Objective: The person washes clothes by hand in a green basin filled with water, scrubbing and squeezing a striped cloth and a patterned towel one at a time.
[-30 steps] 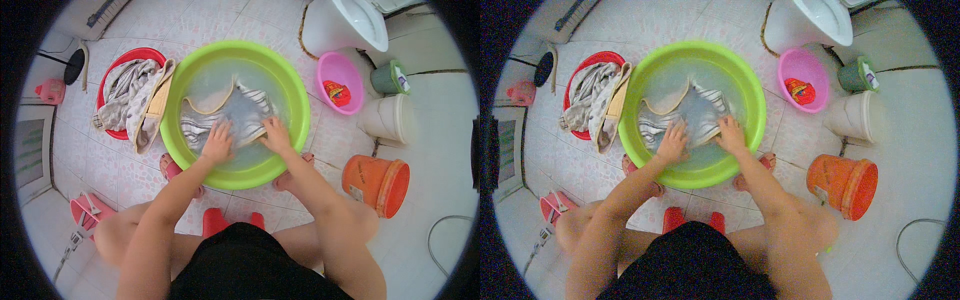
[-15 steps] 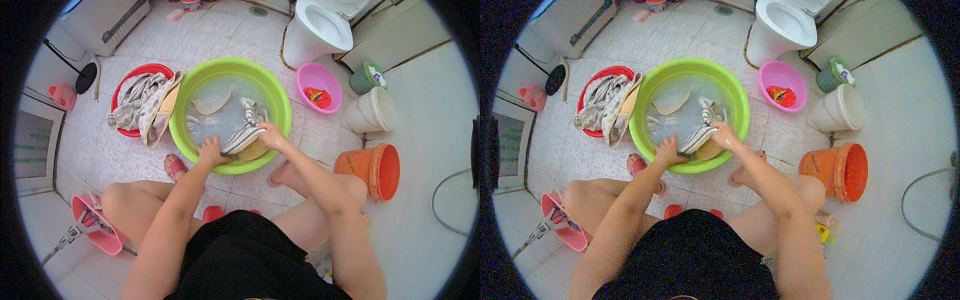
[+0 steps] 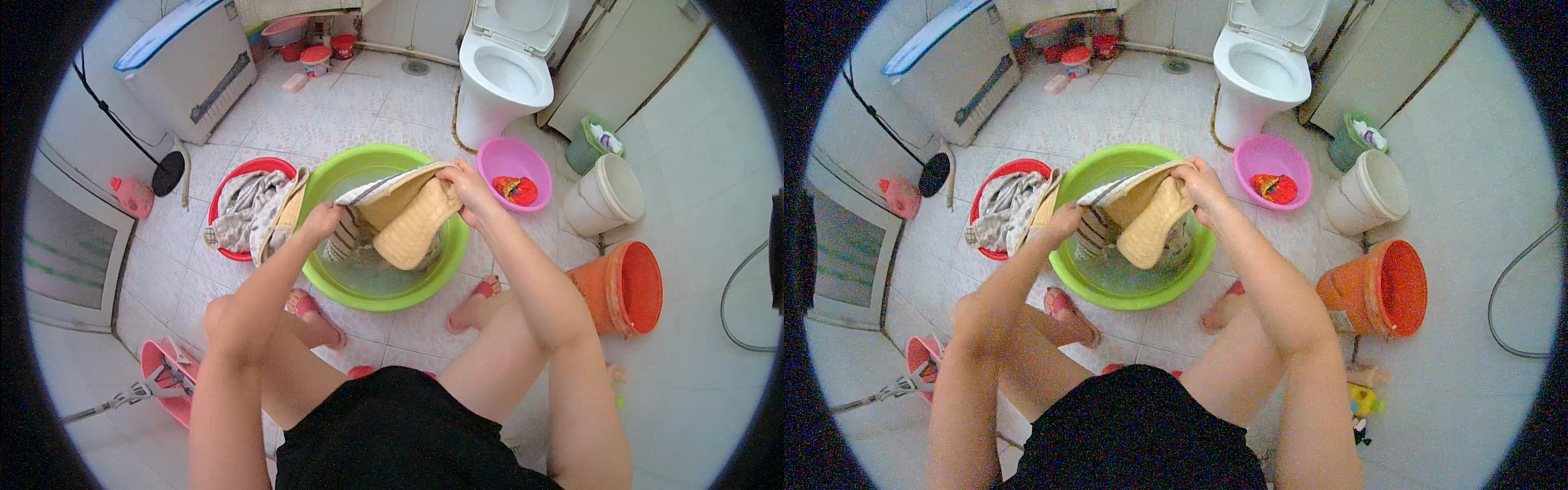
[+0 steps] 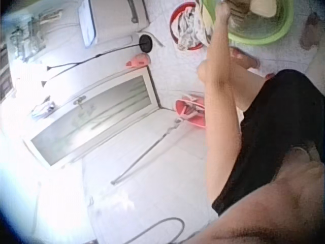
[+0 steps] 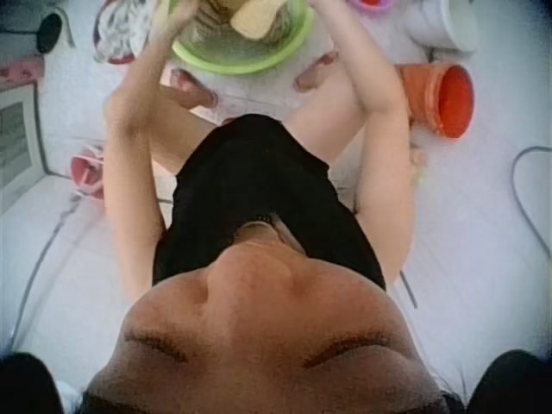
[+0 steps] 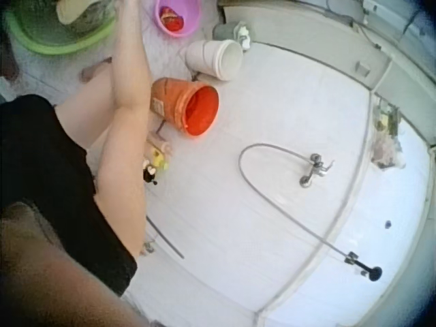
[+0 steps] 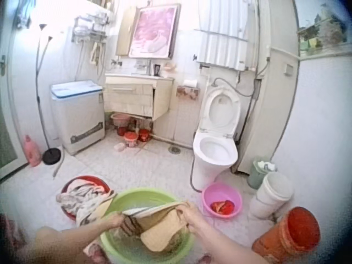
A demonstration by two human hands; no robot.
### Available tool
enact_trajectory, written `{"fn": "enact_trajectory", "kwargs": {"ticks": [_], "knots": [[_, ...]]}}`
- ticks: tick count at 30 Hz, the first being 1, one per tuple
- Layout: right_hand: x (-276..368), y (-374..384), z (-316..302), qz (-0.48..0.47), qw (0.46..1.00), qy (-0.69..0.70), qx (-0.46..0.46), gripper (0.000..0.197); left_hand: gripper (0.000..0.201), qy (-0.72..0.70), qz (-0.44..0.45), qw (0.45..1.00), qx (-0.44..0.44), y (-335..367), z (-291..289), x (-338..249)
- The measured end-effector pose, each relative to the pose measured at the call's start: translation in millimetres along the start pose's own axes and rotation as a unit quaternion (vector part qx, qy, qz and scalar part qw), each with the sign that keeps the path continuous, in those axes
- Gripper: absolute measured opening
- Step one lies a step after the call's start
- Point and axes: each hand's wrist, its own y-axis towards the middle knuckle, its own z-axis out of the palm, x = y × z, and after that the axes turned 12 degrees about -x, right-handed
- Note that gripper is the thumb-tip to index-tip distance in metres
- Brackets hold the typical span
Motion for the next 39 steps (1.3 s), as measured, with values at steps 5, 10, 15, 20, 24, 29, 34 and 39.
{"fn": "enact_trajectory", "kwargs": {"ticks": [5, 10, 15, 20, 24, 29, 34, 39], "knots": [[2.6, 15.9, 10.4, 0.026, 0.998, 0.056, 0.012, 0.033, 0.037, -0.093, -0.042, 0.994, 0.033, -10.4, -32.6, -69.5], [-4.8, 11.3, 38.1, 0.021, 0.995, -0.003, 0.098, 0.049, 0.032, -0.253, -0.023, 0.967, -0.004, -8.8, -32.9, -89.7], [2.3, -6.8, 58.4, -0.108, 0.952, -0.159, 0.238, 0.081, 0.032, -0.303, -0.052, 0.951, 0.019, -20.4, -27.4, -113.9], [-27.7, 6.4, 55.6, -0.257, 0.891, -0.347, 0.140, 0.074, 0.031, -0.340, -0.078, 0.937, 0.005, -6.6, -25.9, -110.2], [-22.8, 10.7, 61.3, -0.297, 0.894, -0.333, 0.030, 0.032, 0.033, -0.315, 0.003, 0.947, 0.063, 3.0, -39.3, -99.2], [-0.5, 8.6, 70.1, -0.335, 0.930, -0.152, 0.013, 0.018, 0.091, -0.155, 0.262, 0.951, 0.062, 2.9, -46.3, -76.7], [45.2, -13.9, 90.0, -0.310, 0.937, -0.020, 0.158, 0.008, 0.099, -0.192, 0.309, 0.910, 0.197, -20.2, -35.1, -106.9], [69.2, -24.9, 108.1, -0.182, 0.946, 0.128, 0.235, 0.011, 0.072, -0.284, 0.228, 0.910, 0.197, -45.7, -34.8, -131.6]]}}
